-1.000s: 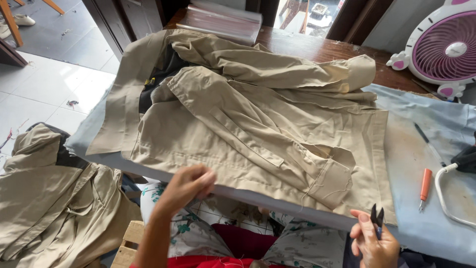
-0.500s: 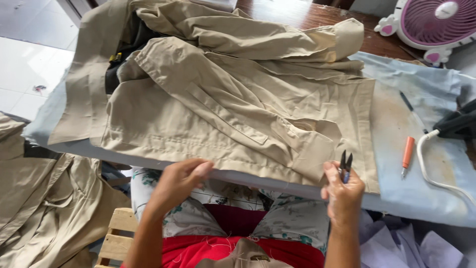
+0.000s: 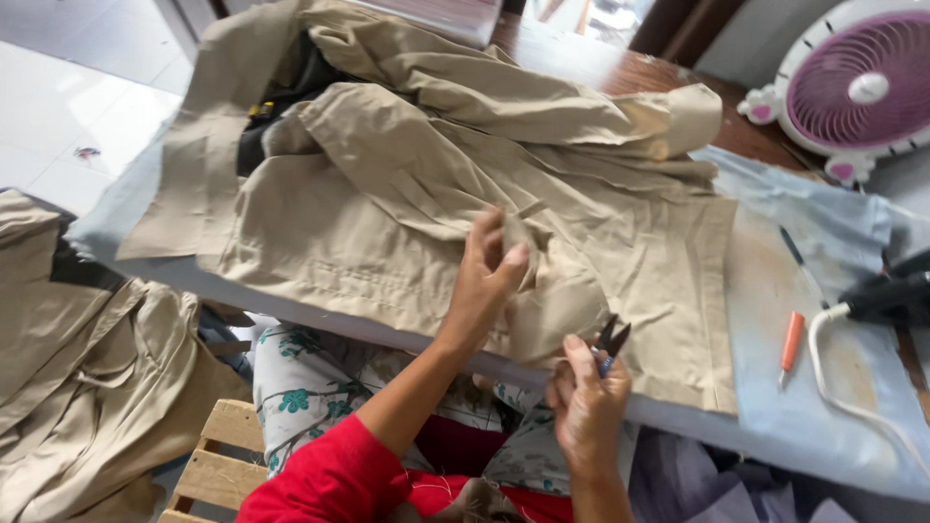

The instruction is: The person uses small scissors to cut loose threads and seams on a beige jacket laid out on a table. They repeatedly reposition the jacket to access different areas, including the pockets and collar, while cutting away excess fabric and threads.

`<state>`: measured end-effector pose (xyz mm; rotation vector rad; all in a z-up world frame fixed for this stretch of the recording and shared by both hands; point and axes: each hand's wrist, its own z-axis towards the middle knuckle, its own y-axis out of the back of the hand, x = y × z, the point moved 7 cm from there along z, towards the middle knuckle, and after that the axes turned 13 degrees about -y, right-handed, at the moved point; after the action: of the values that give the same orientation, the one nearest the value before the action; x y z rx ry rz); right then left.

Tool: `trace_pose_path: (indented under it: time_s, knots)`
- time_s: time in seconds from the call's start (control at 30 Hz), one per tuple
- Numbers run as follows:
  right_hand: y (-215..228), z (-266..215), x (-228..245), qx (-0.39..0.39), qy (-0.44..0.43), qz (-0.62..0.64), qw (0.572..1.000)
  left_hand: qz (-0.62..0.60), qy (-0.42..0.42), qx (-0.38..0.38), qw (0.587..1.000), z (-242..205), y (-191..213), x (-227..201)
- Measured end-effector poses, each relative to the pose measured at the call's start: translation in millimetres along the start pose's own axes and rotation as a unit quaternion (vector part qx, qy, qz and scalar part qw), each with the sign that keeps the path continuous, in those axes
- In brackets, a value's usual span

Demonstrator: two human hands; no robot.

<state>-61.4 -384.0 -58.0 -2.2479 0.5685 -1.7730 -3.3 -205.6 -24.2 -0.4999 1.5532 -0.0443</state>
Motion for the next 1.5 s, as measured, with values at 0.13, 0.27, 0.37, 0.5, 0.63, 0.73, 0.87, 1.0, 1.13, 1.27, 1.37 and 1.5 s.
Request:
trace_pose_path:
  time_s: [0.13, 0.27, 0.37, 0.5, 0.63, 0.73, 0.87, 1.0, 1.13, 1.27, 1.37, 1.5]
  knots:
    - [-60, 12, -9, 0.044, -0.009, -0.006, 0.999, 0.119, -0.404, 0.063, 0.905, -2, -2, -84]
    - [-90, 9, -32, 0.046, -0.055, -0.039, 0.997, 0.369, -0.308, -0.006, 0.877, 20, 39, -81]
    - [-67, 11, -60, 0.010, -0.042, -0.026, 0.999, 0.457, -0.009, 0.048, 0.888, 58, 99, -21]
    - [-56, 0, -58, 0.024, 0.002, -0.035, 0.999, 0.518, 0.047, 0.060, 0.852, 74, 84, -26]
    - [-55, -13, -31, 0.029, 0.073, -0.097, 0.992, 0.516, 0.000, 0.045, 0.856, 116, 62, 18]
    - [-51, -12, -23, 0.015, 0.108, -0.133, 0.985, 0.458, -0.014, 0.015, 0.889, 127, 57, 30]
    - [-49, -8, -33, 0.011, 0.098, -0.228, 0.969, 0.339, 0.052, 0.061, 0.937, 94, 51, -13]
    - [-65, -12, -35, 0.054, 0.129, -0.227, 0.964, 0.217, 0.050, 0.108, 0.969, 83, 46, -15]
    - [-66, -3, -34, -0.030, 0.132, -0.218, 0.966, 0.290, -0.317, 0.002, 0.903, 129, 68, -42]
    - [-94, 15, -63, 0.020, -0.026, -0.076, 0.997, 0.335, -0.474, -0.060, 0.812, 115, 85, -106]
    - [-100, -4, -73, 0.013, -0.039, -0.113, 0.993, 0.545, -0.049, 0.078, 0.833, 124, 112, -76]
    - [-82, -14, -72, 0.073, 0.013, -0.137, 0.988, 0.613, 0.051, 0.104, 0.781, 125, 125, -44]
